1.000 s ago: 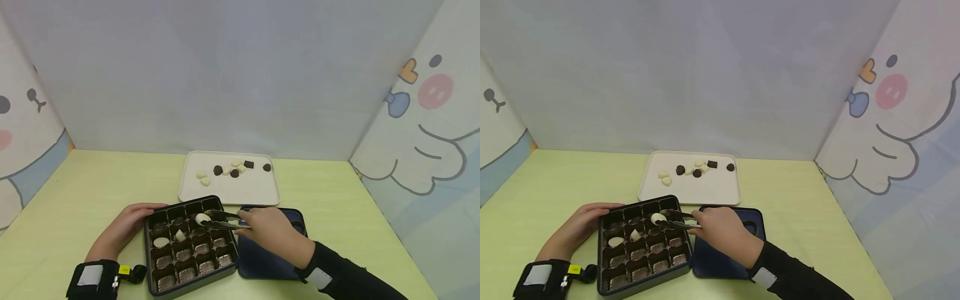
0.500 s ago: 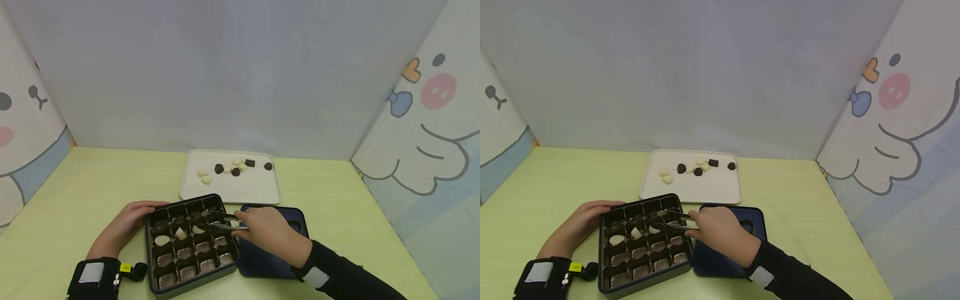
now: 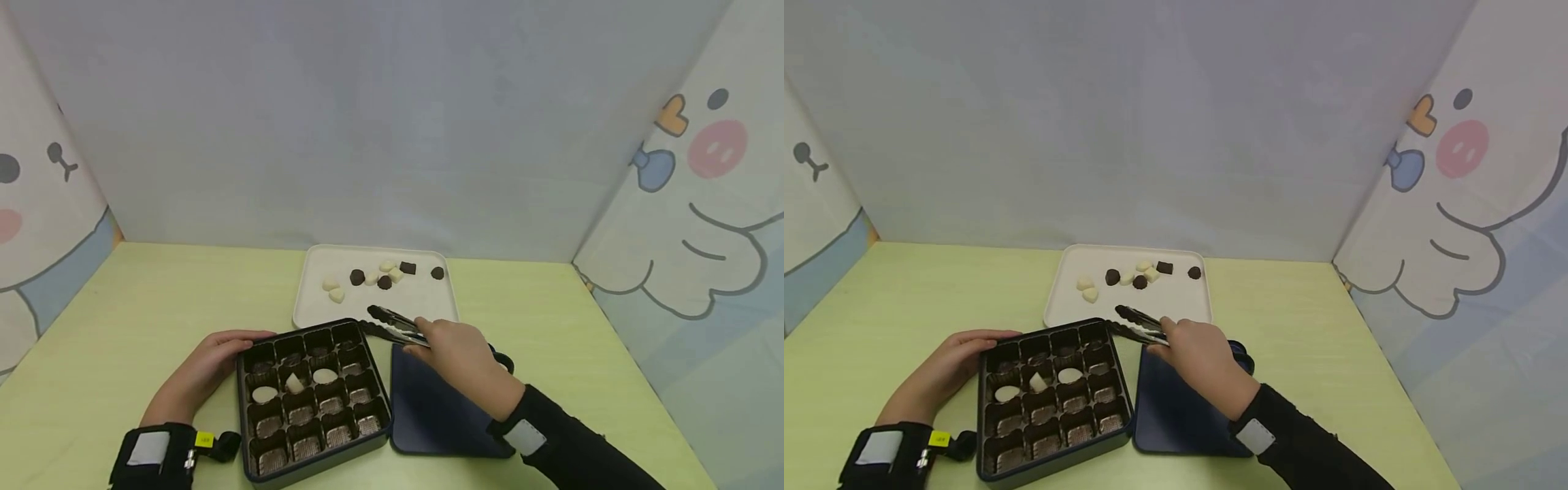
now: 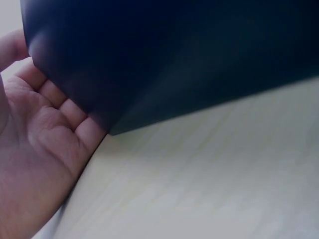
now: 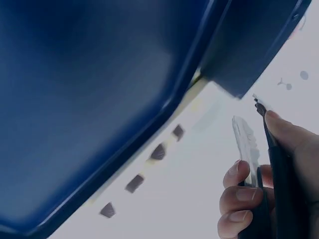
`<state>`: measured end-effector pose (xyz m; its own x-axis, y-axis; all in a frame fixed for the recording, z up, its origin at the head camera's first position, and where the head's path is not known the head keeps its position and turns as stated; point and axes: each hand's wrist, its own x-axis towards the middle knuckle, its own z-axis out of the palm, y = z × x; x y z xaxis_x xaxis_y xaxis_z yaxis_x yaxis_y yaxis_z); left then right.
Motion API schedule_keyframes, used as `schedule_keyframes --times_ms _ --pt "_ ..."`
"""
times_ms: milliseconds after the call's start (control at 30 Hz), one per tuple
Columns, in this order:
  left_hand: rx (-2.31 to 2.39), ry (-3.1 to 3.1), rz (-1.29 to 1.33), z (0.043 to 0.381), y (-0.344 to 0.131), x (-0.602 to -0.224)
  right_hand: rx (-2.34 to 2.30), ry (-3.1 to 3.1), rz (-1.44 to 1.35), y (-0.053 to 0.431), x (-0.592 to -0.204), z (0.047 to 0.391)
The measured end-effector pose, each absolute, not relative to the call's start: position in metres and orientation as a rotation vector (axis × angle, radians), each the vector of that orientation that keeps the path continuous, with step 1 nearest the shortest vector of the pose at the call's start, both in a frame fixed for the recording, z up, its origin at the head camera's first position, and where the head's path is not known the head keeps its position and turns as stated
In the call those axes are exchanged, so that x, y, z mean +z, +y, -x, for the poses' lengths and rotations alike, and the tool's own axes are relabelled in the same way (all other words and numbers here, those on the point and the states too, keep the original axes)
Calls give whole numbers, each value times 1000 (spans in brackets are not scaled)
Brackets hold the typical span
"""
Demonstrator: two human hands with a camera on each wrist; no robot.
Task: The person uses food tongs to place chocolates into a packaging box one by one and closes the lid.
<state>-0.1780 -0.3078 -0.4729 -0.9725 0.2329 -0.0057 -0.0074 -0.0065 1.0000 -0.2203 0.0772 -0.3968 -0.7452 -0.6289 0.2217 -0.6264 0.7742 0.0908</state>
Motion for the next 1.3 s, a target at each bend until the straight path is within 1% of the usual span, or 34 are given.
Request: schedule_keyframes --times_ms 233,400,600,767,1133,1300 --pt "2106 2079 -209 175 -308 -476 -50 -2804 -897 86 -416 240" --pt "2095 2087 -212 174 -308 -477 -168 -2813 -860 86 -427 252" --pt "2090 2090 -220 174 -308 -475 -292 -2618 -865 86 -437 262" --pt "2088 2101 -221 173 -308 -473 -439 -2602 -825 85 -440 277" --pt "2089 2101 -228 175 -308 -472 -337 -2906 -637 73 -436 304" --pt "2092 2101 -229 176 -308 -471 -440 -2866 -610 69 -436 314"
